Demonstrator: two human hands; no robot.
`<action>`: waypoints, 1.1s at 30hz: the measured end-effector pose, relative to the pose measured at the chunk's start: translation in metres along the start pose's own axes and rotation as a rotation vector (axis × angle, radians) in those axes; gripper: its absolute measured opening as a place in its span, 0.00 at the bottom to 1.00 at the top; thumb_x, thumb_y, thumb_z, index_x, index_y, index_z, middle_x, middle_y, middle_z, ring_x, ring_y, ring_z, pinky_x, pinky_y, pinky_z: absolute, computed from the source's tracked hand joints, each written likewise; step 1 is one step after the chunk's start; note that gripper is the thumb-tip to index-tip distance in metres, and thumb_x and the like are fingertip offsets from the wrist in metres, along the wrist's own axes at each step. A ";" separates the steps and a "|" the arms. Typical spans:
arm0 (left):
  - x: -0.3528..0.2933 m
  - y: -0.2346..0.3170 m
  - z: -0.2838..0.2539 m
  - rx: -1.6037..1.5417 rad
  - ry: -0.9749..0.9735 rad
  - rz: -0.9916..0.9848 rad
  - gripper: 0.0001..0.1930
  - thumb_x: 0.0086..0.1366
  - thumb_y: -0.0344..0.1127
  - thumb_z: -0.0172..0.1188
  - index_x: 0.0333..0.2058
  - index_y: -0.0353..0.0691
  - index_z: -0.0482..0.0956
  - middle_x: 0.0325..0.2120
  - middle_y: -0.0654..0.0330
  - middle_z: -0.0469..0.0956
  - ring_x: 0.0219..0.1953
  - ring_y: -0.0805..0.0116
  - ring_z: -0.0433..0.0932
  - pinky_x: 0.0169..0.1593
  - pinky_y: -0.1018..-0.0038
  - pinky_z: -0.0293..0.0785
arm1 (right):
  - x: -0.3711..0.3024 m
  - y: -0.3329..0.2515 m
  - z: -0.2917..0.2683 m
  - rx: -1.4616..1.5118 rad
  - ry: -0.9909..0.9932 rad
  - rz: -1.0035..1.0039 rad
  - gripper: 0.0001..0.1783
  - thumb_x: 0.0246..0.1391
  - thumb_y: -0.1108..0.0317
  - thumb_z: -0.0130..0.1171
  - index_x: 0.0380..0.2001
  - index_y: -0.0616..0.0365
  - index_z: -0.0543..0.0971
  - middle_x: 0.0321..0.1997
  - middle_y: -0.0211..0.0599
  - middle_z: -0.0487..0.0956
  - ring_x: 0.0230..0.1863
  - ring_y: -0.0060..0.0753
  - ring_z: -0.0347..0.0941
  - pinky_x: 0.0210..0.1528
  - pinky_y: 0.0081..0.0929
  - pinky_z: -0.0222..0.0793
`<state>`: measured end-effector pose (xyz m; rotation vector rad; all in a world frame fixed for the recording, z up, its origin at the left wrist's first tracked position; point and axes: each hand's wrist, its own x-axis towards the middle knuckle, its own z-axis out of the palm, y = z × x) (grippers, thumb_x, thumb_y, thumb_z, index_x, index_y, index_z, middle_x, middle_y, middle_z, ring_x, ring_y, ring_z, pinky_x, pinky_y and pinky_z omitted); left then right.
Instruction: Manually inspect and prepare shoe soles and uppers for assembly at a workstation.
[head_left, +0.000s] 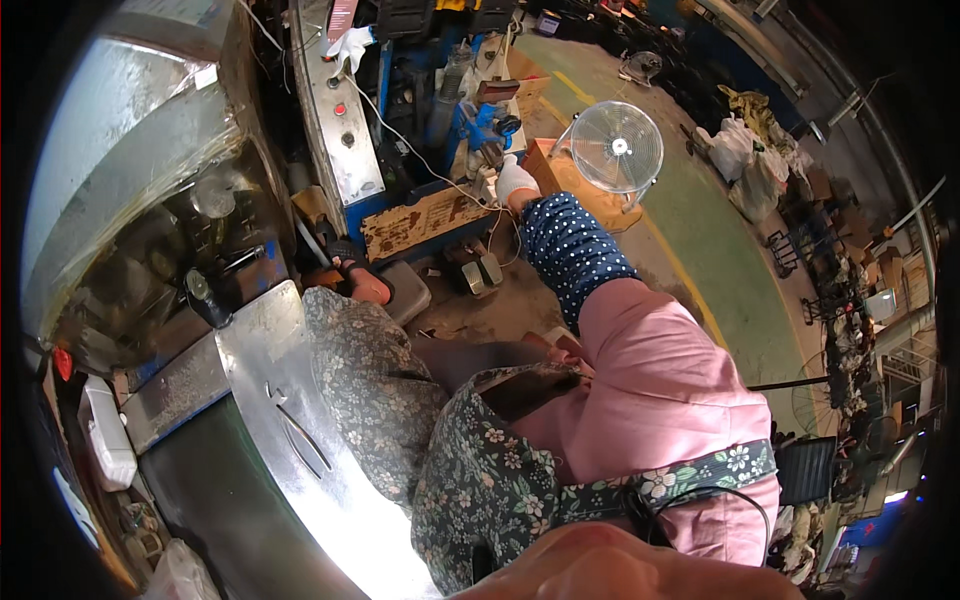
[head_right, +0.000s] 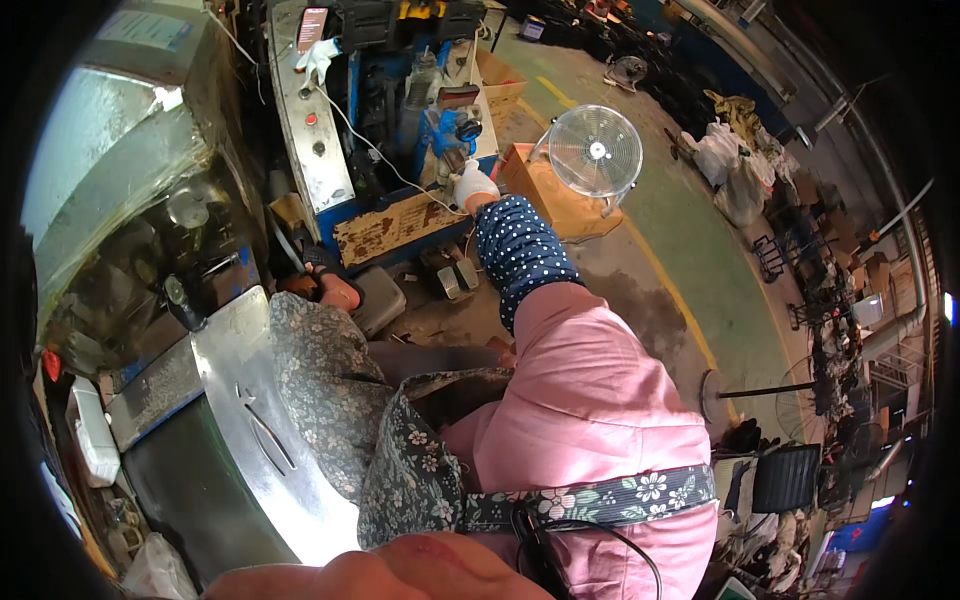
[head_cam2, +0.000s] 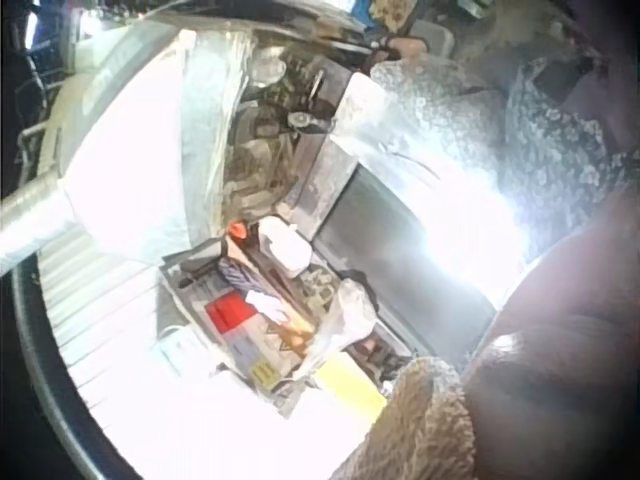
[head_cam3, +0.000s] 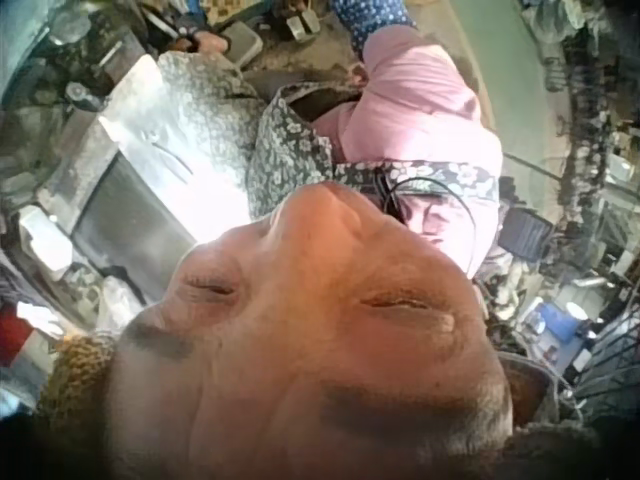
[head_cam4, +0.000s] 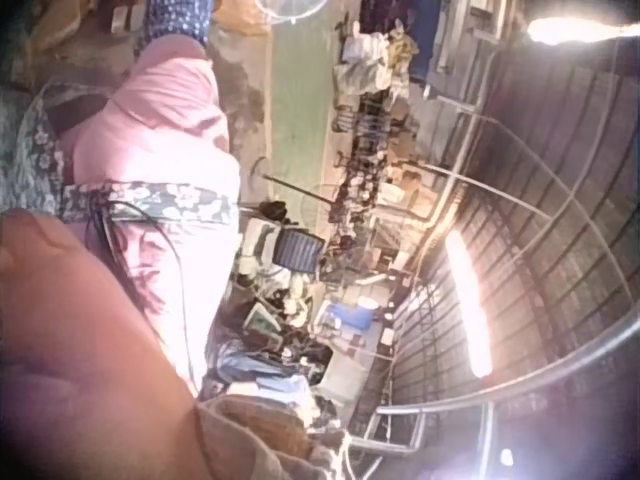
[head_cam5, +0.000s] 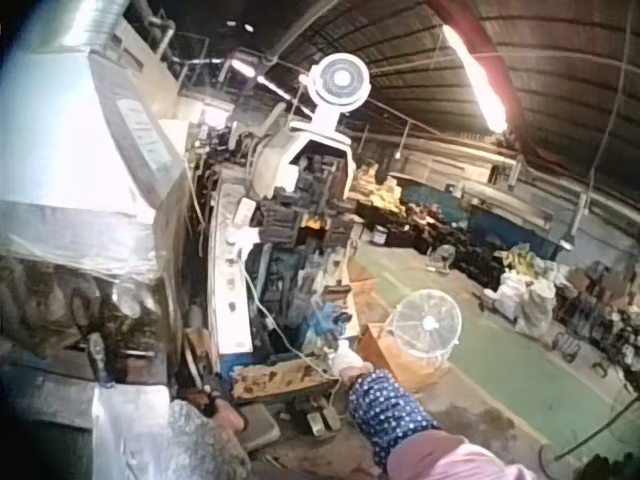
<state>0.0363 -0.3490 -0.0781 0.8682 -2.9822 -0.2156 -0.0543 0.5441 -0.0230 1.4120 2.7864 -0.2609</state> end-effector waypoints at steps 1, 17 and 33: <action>0.000 0.007 -0.002 -0.019 0.011 0.011 0.41 0.64 0.57 0.63 0.67 0.35 0.62 0.64 0.44 0.69 0.64 0.45 0.70 0.65 0.54 0.67 | 0.001 0.003 0.003 0.043 0.011 -0.005 0.25 0.63 0.66 0.58 0.57 0.66 0.64 0.47 0.62 0.83 0.52 0.59 0.82 0.48 0.50 0.78; -0.105 0.214 -0.079 -0.816 -0.029 0.424 0.51 0.61 0.59 0.67 0.71 0.35 0.54 0.68 0.43 0.64 0.68 0.46 0.64 0.69 0.54 0.61 | -0.165 0.002 0.017 1.179 -0.480 -0.199 0.30 0.62 0.70 0.61 0.64 0.62 0.65 0.46 0.48 0.80 0.36 0.39 0.81 0.37 0.39 0.79; -0.234 0.327 -0.125 -1.108 -0.371 0.776 0.61 0.57 0.61 0.72 0.75 0.34 0.46 0.72 0.43 0.58 0.72 0.47 0.59 0.73 0.55 0.56 | -0.298 -0.108 -0.094 0.982 -0.516 -1.532 0.33 0.59 0.63 0.68 0.64 0.64 0.72 0.53 0.52 0.81 0.53 0.49 0.80 0.53 0.39 0.76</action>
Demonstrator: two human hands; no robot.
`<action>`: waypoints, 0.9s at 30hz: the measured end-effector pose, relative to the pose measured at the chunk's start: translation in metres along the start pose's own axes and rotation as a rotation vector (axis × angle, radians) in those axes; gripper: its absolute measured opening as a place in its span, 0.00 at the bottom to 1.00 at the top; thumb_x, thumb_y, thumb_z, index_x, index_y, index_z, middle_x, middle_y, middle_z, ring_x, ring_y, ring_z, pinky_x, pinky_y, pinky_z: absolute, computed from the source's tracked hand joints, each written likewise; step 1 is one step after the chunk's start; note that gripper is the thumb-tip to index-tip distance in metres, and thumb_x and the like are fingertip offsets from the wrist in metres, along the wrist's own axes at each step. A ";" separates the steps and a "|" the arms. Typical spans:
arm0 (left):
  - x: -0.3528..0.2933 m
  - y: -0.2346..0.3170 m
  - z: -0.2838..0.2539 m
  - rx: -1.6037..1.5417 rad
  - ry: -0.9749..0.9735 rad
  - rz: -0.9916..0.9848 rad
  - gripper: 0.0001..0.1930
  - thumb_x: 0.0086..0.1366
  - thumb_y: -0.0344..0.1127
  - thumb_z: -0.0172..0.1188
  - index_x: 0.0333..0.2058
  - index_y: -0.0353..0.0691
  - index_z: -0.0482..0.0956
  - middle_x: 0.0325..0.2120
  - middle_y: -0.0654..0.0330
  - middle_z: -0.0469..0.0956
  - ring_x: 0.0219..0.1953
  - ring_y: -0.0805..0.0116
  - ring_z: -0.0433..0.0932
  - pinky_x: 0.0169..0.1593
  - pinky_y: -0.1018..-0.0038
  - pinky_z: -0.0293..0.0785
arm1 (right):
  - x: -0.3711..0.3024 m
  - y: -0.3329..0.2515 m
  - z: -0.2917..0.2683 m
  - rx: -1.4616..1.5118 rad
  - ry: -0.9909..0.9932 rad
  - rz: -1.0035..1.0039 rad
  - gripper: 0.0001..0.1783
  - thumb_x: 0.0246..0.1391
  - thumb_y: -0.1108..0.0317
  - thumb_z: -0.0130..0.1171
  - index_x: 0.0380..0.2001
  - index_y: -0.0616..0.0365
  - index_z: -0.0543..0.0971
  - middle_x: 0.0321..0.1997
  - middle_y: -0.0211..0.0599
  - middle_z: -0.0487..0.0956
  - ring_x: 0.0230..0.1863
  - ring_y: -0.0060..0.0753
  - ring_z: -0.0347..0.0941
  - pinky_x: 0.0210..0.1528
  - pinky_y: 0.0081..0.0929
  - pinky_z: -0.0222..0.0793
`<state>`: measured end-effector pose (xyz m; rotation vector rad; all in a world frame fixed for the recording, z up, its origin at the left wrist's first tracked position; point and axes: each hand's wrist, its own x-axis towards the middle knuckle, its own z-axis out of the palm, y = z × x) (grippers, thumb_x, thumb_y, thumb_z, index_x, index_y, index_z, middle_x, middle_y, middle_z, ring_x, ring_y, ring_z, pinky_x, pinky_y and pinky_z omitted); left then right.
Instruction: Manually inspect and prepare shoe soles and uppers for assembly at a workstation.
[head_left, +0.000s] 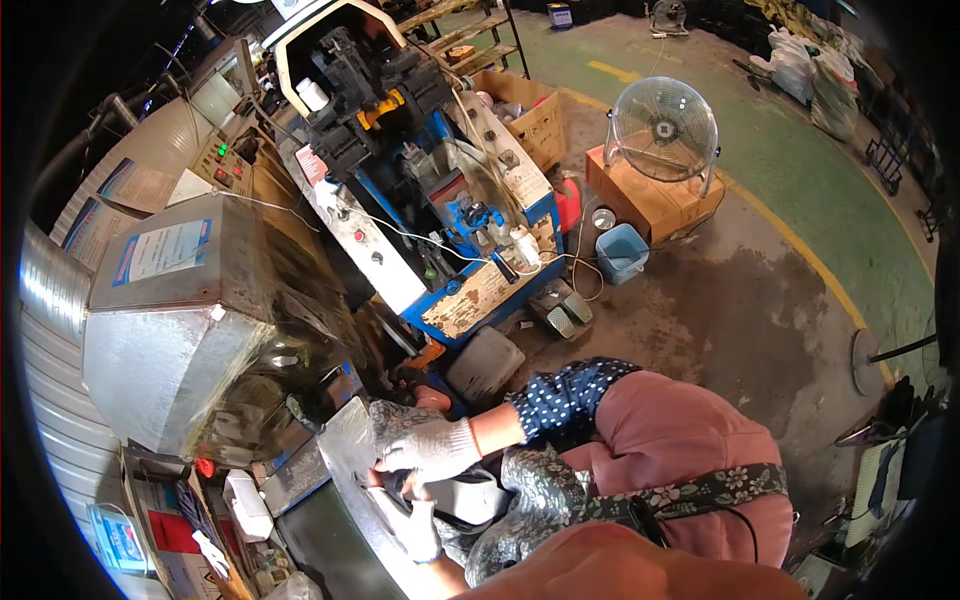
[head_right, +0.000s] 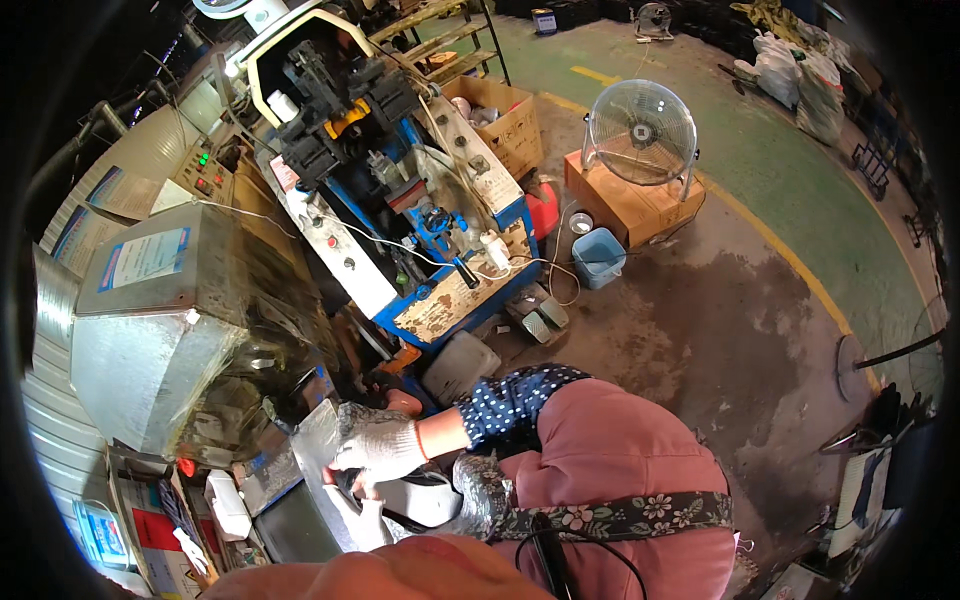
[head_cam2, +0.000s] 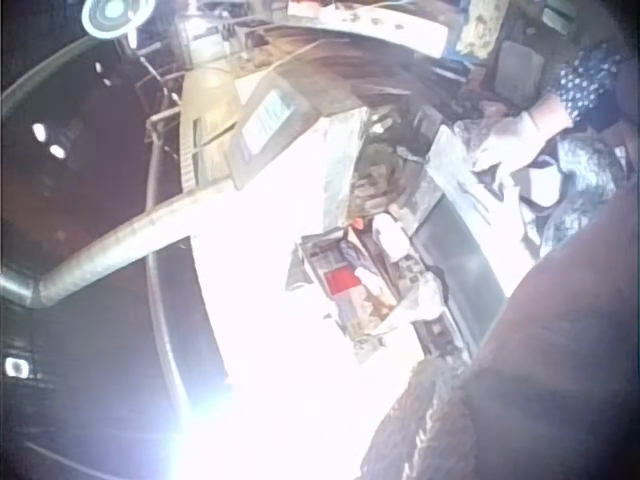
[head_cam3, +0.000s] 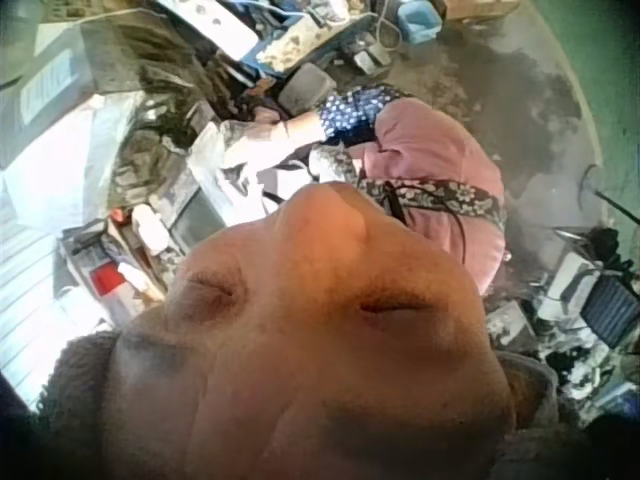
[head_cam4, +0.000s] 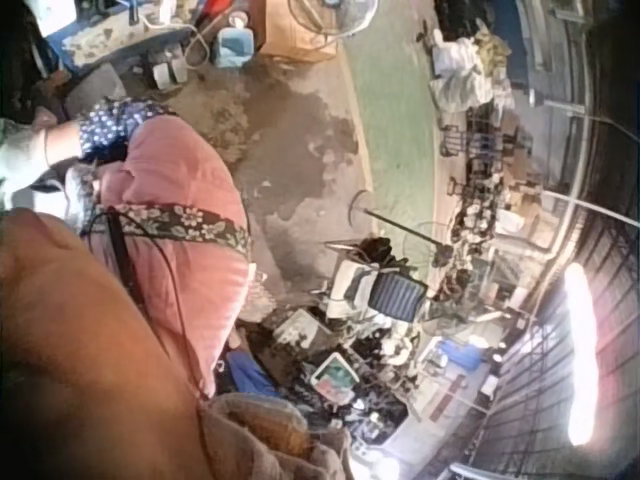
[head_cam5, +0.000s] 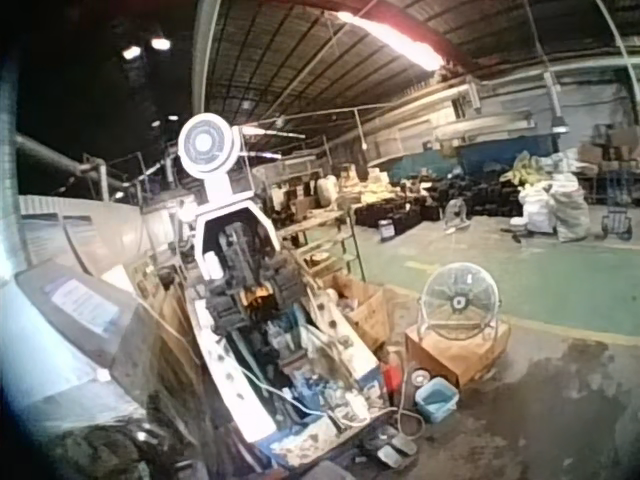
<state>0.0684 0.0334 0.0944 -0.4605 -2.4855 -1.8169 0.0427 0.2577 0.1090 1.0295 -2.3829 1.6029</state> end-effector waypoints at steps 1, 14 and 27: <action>0.006 0.005 0.000 0.069 -0.084 0.005 0.61 0.56 0.61 0.72 0.76 0.34 0.46 0.72 0.43 0.58 0.73 0.47 0.59 0.73 0.55 0.56 | 0.008 0.002 0.006 0.144 -0.076 0.045 0.34 0.58 0.62 0.69 0.63 0.65 0.72 0.52 0.52 0.80 0.52 0.49 0.80 0.52 0.40 0.76; 0.060 -0.018 -0.003 -0.585 -0.082 -0.517 0.39 0.75 0.66 0.45 0.66 0.34 0.66 0.61 0.49 0.71 0.62 0.55 0.71 0.63 0.62 0.70 | 0.005 -0.019 -0.016 -0.168 0.035 -0.123 0.33 0.58 0.51 0.68 0.62 0.55 0.78 0.48 0.50 0.84 0.46 0.51 0.82 0.49 0.43 0.75; 0.038 -0.054 -0.002 -0.723 0.200 -0.395 0.23 0.76 0.50 0.49 0.59 0.39 0.70 0.51 0.56 0.73 0.52 0.63 0.73 0.56 0.67 0.70 | 0.033 -0.026 -0.021 -0.001 -0.244 0.048 0.29 0.58 0.52 0.67 0.58 0.57 0.82 0.51 0.49 0.84 0.50 0.51 0.81 0.53 0.41 0.73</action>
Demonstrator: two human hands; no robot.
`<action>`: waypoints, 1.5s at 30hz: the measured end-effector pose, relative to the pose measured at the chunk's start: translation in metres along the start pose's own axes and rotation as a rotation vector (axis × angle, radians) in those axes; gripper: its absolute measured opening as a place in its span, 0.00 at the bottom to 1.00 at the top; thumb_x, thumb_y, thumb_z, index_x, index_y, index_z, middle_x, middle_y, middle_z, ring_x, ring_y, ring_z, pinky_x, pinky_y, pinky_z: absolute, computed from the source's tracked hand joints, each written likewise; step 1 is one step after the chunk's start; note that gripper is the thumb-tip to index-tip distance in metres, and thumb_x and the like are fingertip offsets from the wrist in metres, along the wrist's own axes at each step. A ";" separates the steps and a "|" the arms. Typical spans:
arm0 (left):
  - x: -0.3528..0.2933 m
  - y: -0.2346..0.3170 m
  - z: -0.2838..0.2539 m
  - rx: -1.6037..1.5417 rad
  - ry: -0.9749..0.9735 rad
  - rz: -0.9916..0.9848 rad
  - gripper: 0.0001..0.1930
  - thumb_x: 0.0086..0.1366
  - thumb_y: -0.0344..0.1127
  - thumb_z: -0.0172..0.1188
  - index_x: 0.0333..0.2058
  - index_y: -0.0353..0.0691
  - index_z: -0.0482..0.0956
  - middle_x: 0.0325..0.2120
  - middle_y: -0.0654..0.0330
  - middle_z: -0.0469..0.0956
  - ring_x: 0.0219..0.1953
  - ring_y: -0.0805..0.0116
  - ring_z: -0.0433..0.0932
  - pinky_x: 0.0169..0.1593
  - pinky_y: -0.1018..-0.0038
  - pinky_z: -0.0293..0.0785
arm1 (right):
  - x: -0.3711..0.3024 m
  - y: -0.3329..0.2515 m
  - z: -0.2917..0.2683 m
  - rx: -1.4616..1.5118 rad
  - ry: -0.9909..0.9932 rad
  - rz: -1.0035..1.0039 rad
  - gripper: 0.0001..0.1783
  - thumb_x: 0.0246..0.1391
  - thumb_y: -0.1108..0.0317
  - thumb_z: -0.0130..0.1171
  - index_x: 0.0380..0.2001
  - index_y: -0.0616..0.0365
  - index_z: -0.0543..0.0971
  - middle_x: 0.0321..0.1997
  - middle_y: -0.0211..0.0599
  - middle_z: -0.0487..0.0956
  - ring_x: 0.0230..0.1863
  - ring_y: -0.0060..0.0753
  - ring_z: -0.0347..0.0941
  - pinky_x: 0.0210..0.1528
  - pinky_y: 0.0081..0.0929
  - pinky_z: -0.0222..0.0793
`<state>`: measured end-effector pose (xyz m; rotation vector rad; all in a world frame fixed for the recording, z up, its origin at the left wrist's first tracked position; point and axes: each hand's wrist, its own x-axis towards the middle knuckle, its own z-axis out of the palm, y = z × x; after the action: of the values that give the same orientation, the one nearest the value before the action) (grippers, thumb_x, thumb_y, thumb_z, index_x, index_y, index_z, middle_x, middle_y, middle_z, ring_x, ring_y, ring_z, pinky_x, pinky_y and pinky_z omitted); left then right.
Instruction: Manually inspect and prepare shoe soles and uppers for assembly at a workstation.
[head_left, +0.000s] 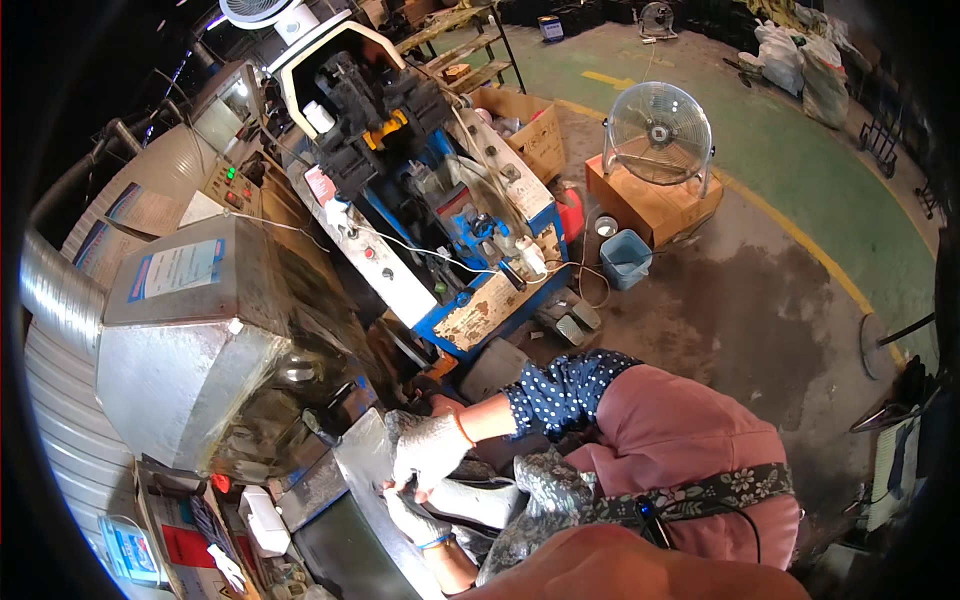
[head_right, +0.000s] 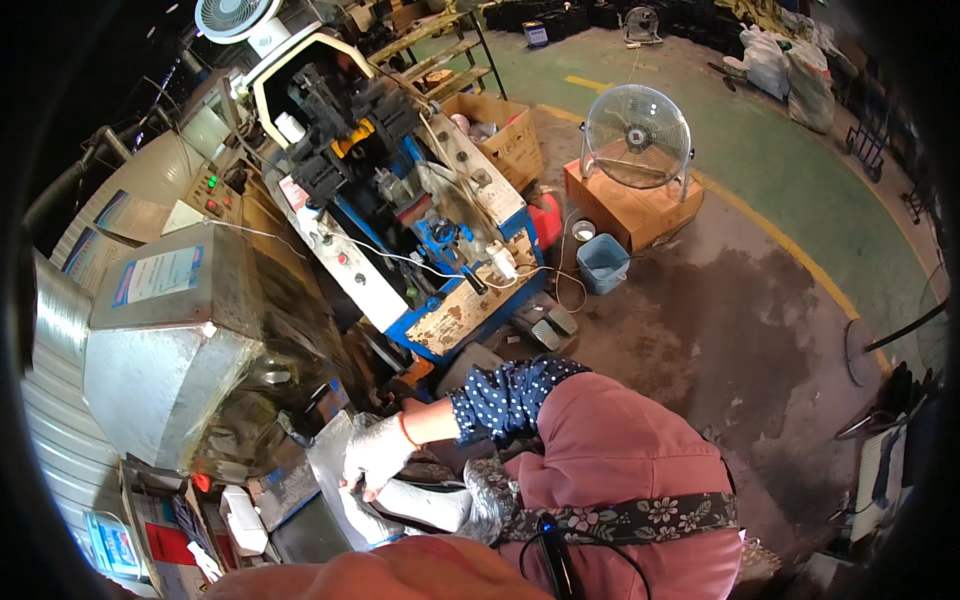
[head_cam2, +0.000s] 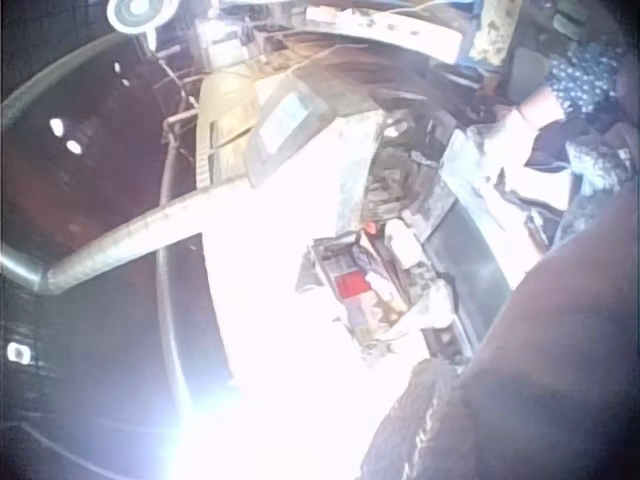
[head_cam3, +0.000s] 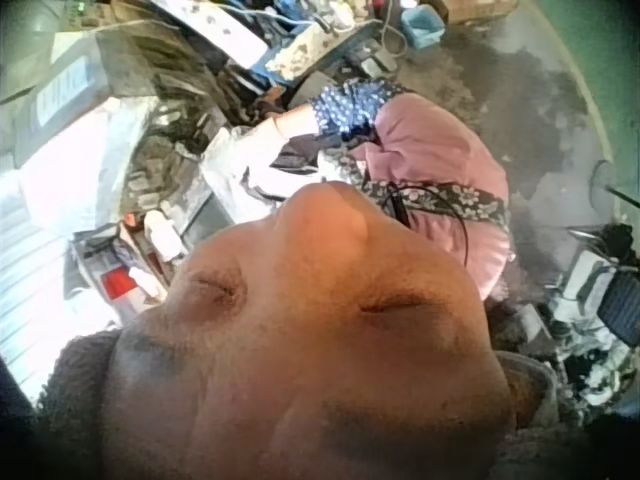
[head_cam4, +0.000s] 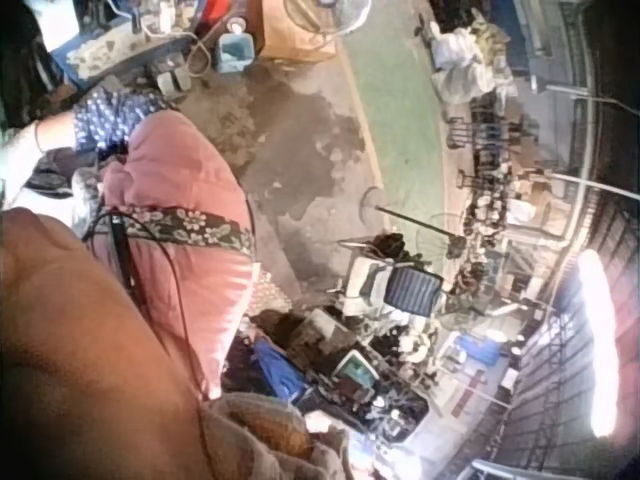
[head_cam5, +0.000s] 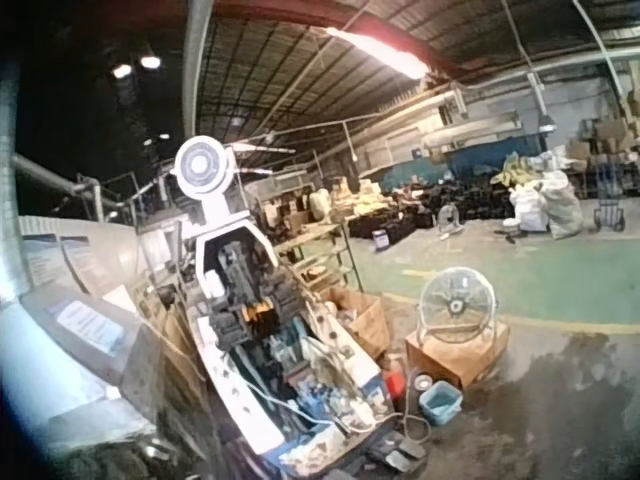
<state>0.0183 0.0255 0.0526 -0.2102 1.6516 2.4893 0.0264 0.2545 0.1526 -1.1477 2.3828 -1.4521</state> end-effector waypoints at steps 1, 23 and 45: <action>-0.004 0.000 0.004 -0.123 0.049 0.012 0.24 0.77 0.50 0.48 0.60 0.39 0.68 0.52 0.56 0.71 0.53 0.62 0.72 0.58 0.66 0.70 | 0.001 0.004 0.005 0.002 -0.014 0.029 0.29 0.59 0.52 0.66 0.59 0.57 0.80 0.55 0.49 0.83 0.55 0.50 0.80 0.57 0.40 0.72; -0.035 -0.002 -0.030 0.593 0.069 0.149 0.26 0.68 0.34 0.61 0.63 0.34 0.69 0.51 0.53 0.77 0.52 0.65 0.75 0.56 0.71 0.73 | -0.020 0.084 0.126 -0.476 -0.017 0.177 0.21 0.66 0.50 0.49 0.43 0.59 0.77 0.39 0.54 0.78 0.37 0.53 0.83 0.38 0.49 0.79; -0.031 0.011 -0.030 1.586 0.446 0.165 0.20 0.75 0.50 0.47 0.48 0.42 0.81 0.24 0.44 0.84 0.30 0.40 0.84 0.37 0.51 0.80 | 0.006 0.048 0.151 0.082 0.111 0.594 0.47 0.70 0.50 0.50 0.77 0.65 0.41 0.76 0.71 0.55 0.76 0.67 0.54 0.75 0.44 0.55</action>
<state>0.0478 -0.0077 0.0568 -0.3935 3.2148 0.5410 0.0660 0.1558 0.0351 -0.2921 2.4033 -1.3983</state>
